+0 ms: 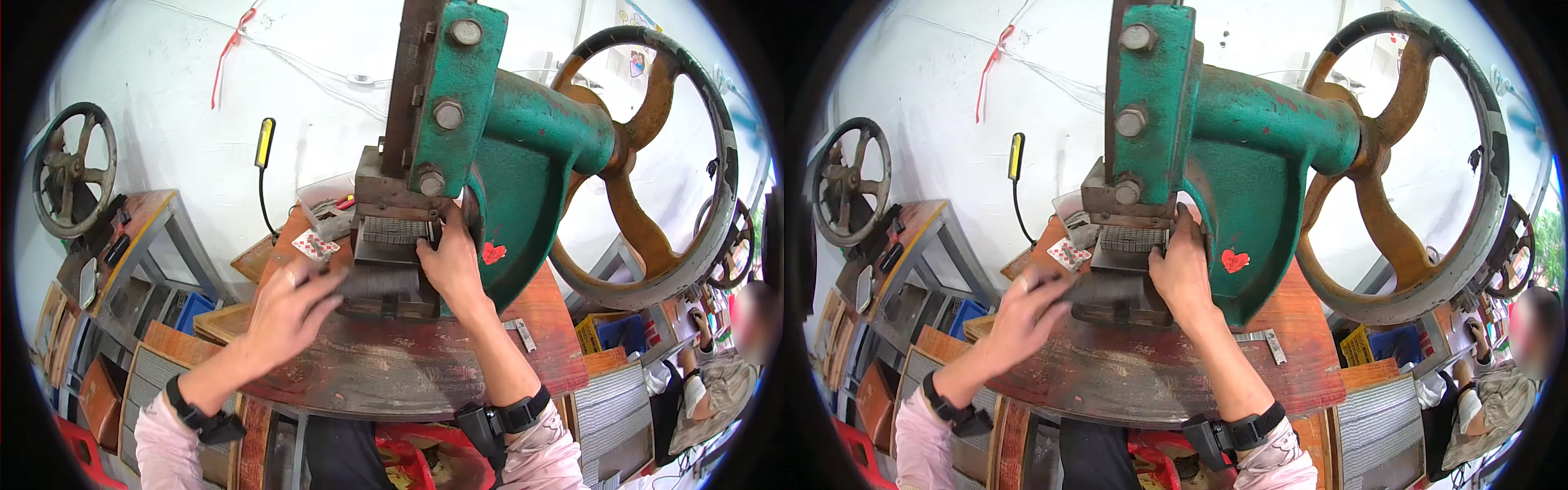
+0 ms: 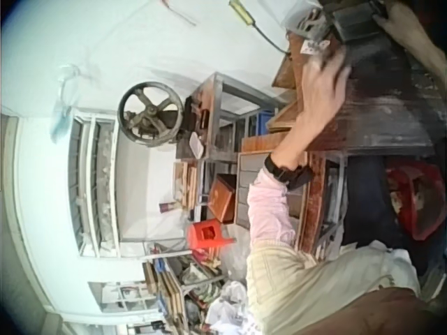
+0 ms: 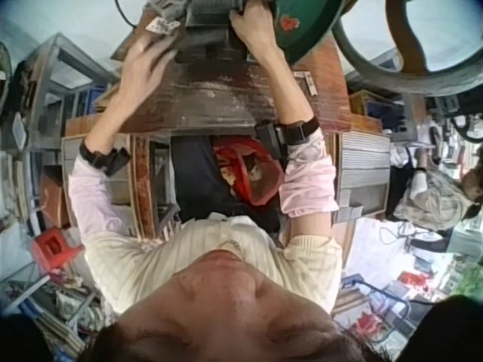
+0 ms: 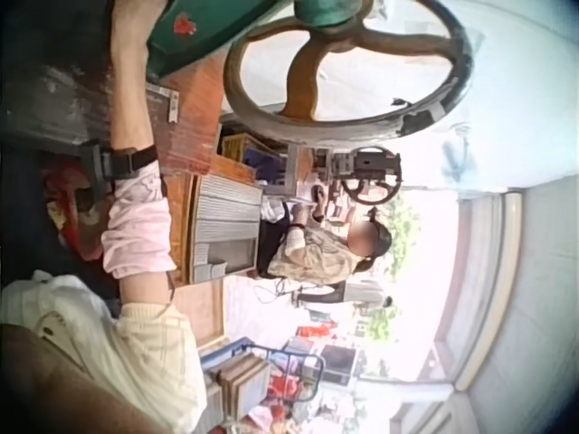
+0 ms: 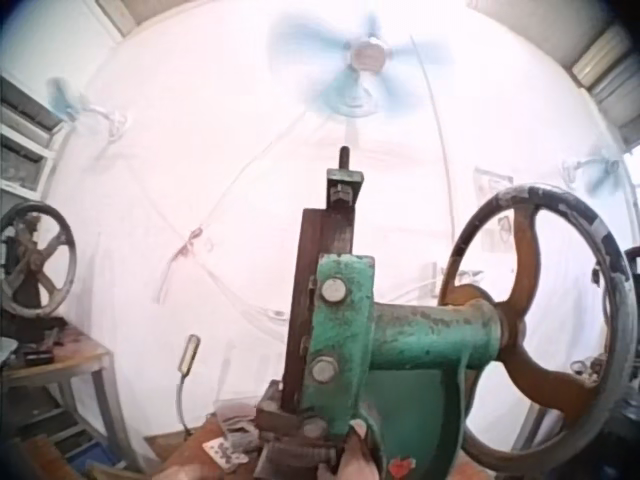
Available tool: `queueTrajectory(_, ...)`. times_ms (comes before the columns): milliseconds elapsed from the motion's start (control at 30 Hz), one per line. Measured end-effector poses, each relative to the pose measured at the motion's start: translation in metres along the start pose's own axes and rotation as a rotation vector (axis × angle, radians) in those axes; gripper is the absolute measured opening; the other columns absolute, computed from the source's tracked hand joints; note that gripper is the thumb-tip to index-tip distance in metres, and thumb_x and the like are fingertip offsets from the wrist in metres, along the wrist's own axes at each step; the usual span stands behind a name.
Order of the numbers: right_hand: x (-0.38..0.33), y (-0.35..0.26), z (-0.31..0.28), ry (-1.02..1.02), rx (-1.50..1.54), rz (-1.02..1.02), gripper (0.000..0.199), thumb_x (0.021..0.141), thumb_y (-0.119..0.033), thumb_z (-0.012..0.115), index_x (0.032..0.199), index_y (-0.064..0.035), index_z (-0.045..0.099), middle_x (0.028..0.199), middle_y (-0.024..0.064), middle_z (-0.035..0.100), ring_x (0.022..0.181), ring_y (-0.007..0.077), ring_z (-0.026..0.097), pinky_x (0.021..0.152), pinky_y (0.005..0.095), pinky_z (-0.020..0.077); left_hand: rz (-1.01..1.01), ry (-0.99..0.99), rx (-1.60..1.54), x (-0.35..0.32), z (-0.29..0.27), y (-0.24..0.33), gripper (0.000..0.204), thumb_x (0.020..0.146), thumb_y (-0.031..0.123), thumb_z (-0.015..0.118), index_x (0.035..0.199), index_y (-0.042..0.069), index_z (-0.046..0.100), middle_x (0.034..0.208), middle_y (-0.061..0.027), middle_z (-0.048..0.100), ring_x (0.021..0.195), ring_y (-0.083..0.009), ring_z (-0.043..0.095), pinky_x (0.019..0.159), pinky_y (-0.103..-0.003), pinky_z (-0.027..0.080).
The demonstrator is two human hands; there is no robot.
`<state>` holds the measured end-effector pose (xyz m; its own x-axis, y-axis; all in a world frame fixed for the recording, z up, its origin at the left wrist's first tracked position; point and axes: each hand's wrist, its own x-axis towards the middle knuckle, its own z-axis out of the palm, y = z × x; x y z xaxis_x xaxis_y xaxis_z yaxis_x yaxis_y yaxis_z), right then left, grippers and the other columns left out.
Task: Use a manual press machine to shape small metal pieces.
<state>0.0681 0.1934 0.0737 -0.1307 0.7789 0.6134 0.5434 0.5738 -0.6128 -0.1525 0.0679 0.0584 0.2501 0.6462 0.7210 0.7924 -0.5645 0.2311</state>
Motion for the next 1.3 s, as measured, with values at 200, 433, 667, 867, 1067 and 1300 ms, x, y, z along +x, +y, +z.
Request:
queueTrajectory(200, -0.026, -0.018, -0.028, -0.053, 0.059, -0.035, 0.061, 0.086, -0.007, 0.062, 0.139, 0.0053, 0.034, 0.132, 0.0283, 0.051, 0.122, 0.0399, 0.052, 0.103, 0.0422, 0.0417, -0.342, -0.103, 0.016, 0.064, 0.022, -0.018, 0.041, 0.080, 0.031, 0.074, 0.109, 0.003, 0.068, 0.108, -0.0181, 0.062, 0.095, -0.0344, 0.061, 0.077, -0.041, 0.049)
queueTrajectory(433, -0.054, -0.038, -0.124, -0.185, -0.033, -0.154, 0.056, 0.086, -0.011, 0.066, 0.134, 0.0060, 0.042, 0.124, 0.0254, 0.054, 0.119, 0.0359, 0.055, 0.098, 0.0411, 0.0456, -0.482, -0.334, 0.121, 0.078, 0.032, -0.018, 0.058, 0.086, 0.050, 0.063, 0.130, 0.012, 0.060, 0.135, -0.0243, 0.049, 0.133, -0.0495, 0.029, 0.101, -0.067, 0.026)
queueTrajectory(667, -0.035, -0.077, -0.213, 0.056, -0.209, -0.336, 0.044, 0.087, -0.003, 0.064, 0.129, -0.0002, 0.052, 0.119, 0.0189, 0.060, 0.115, 0.0282, 0.059, 0.097, 0.0380, 0.0478, -0.603, -0.441, 0.147, 0.083, 0.031, -0.011, 0.064, 0.087, 0.058, 0.058, 0.137, 0.018, 0.055, 0.148, -0.0260, 0.035, 0.142, -0.0545, 0.006, 0.106, -0.069, 0.014)
queueTrajectory(867, 0.059, -0.102, -0.297, 0.659, -1.165, -0.649, 0.042, 0.091, -0.021, 0.062, 0.128, -0.0017, 0.054, 0.118, 0.0184, 0.061, 0.108, 0.0326, 0.061, 0.095, 0.0377, 0.0468, -0.609, -0.445, 0.144, 0.084, 0.028, -0.014, 0.065, 0.085, 0.060, 0.058, 0.137, 0.021, 0.055, 0.150, -0.0290, 0.031, 0.142, -0.0540, 0.006, 0.107, -0.069, 0.013)
queueTrajectory(1067, 0.135, -0.124, -0.346, 0.286, -0.736, 0.156, 0.051, 0.084, -0.047, 0.066, 0.103, -0.0018, 0.052, 0.073, 0.0033, 0.053, 0.059, 0.0057, 0.052, 0.047, 0.0232, 0.0452, -0.627, -0.331, 0.108, 0.076, 0.038, -0.017, 0.086, 0.079, 0.056, 0.069, 0.141, 0.002, 0.043, 0.146, -0.0314, 0.033, 0.138, -0.0511, 0.019, 0.107, -0.066, 0.016)
queueTrajectory(1300, 0.126, -0.112, -0.345, 0.311, -0.624, 0.233, 0.036, 0.084, -0.028, 0.068, 0.102, -0.0036, 0.050, 0.075, 0.0044, 0.055, 0.061, 0.0083, 0.055, 0.054, 0.0244, 0.0492, -0.988, 0.304, -0.771, 0.056, 0.073, -0.003, 0.084, 0.076, 0.028, 0.081, 0.133, -0.011, 0.034, 0.135, -0.0272, 0.043, 0.119, -0.0310, 0.051, 0.096, -0.042, 0.045)
